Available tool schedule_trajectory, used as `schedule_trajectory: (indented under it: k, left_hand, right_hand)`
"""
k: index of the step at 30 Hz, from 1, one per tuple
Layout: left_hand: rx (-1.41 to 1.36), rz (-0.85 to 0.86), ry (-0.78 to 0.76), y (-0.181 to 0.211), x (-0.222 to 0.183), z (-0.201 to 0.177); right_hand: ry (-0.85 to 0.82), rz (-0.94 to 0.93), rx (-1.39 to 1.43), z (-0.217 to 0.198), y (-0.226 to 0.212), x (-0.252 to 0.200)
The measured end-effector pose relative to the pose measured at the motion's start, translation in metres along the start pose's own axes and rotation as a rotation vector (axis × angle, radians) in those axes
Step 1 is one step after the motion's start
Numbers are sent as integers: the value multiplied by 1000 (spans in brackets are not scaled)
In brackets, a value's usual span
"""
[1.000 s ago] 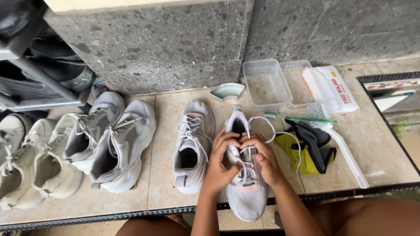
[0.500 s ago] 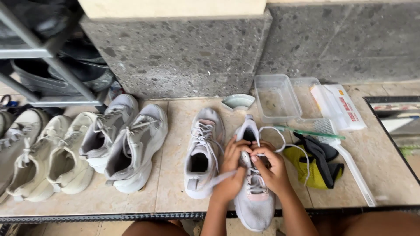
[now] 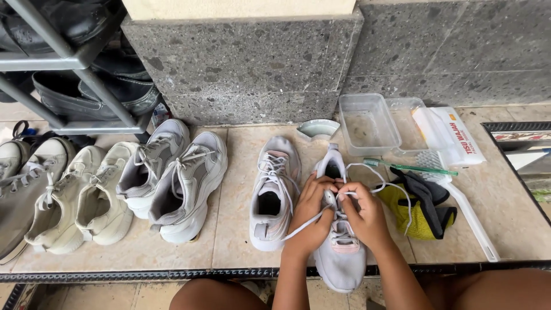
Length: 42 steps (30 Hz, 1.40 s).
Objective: A person is untying and loosening the laces of a white sneaker to prepare it for maintenance.
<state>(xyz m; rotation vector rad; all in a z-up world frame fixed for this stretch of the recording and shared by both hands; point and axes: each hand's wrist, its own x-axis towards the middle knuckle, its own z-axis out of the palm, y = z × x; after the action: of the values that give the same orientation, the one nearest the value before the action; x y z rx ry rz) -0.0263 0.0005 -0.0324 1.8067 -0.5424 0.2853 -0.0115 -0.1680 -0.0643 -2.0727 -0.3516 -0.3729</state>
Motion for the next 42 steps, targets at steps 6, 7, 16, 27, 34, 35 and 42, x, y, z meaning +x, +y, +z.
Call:
schedule_trajectory:
  k: [6, 7, 16, 27, 34, 35, 42]
  left_hand:
    - [-102, -101, 57, 4, -2, 2]
    - [-100, -95, 56, -1, -2, 6]
    - [-118, 95, 206, -10, 0, 26]
    - [-172, 87, 328, -2, 0, 28]
    - [-31, -3, 260, -3, -8, 24]
    - [-3, -33, 238, -2, -10, 23]
    - [51, -93, 47, -1, -19, 15]
  right_hand:
    - [107, 20, 153, 3, -7, -3]
    - [111, 15, 154, -1, -10, -1]
    - [5, -2, 302, -10, 17, 1]
    - [-72, 59, 166, -3, 25, -5]
    - [-10, 58, 434, -1, 6, -5]
    - [-46, 47, 467, -4, 4, -3]
    - [-193, 54, 169, -17, 5, 4]
